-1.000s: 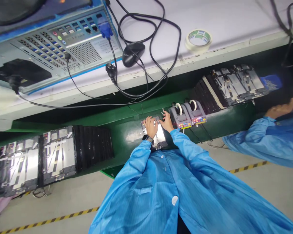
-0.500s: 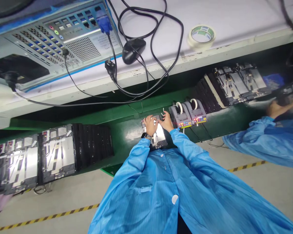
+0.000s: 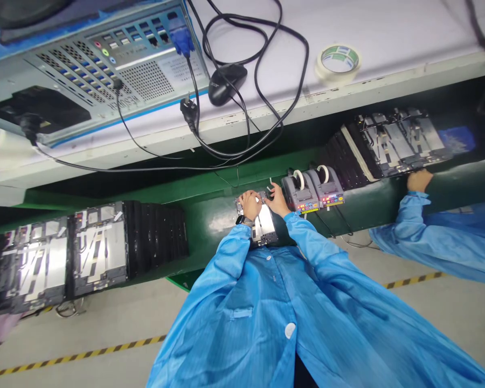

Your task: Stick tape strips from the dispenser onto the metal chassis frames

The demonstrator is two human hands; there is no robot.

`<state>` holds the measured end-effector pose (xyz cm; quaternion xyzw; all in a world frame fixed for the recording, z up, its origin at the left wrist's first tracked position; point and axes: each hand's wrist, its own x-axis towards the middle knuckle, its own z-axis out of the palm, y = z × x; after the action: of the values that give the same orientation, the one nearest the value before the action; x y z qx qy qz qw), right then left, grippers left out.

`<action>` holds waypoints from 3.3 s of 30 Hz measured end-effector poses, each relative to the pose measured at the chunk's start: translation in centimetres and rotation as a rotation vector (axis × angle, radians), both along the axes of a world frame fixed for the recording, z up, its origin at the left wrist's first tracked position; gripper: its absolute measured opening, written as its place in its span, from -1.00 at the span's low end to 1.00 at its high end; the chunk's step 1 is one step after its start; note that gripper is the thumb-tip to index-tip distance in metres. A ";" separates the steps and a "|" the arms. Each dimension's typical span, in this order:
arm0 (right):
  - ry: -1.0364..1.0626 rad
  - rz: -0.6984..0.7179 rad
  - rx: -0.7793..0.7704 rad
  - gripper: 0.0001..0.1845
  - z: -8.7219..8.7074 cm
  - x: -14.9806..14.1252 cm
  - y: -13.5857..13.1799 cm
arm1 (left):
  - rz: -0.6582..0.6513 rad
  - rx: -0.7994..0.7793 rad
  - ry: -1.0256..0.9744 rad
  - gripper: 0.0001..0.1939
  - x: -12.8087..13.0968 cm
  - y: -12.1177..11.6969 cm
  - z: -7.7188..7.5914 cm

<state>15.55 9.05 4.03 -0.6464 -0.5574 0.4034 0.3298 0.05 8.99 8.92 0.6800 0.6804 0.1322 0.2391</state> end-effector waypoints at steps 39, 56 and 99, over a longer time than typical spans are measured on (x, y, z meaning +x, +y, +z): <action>-0.528 0.738 -0.138 -0.09 6.4 -0.7 6.8 | -0.011 -0.125 -0.014 -0.87 -1.1 1.8 0.9; -0.589 0.768 -0.142 -0.11 7.5 -1.3 6.4 | -0.009 -0.123 -0.023 -0.87 -1.1 1.7 0.8; -0.229 -0.127 -0.170 -0.19 1.9 -3.8 -2.7 | -0.038 -0.170 0.022 -0.82 -0.9 2.2 1.6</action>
<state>11.79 6.32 5.96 -0.7477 -0.5133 0.3512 0.2328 -0.87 11.20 10.53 0.6715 0.6787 0.0618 0.2909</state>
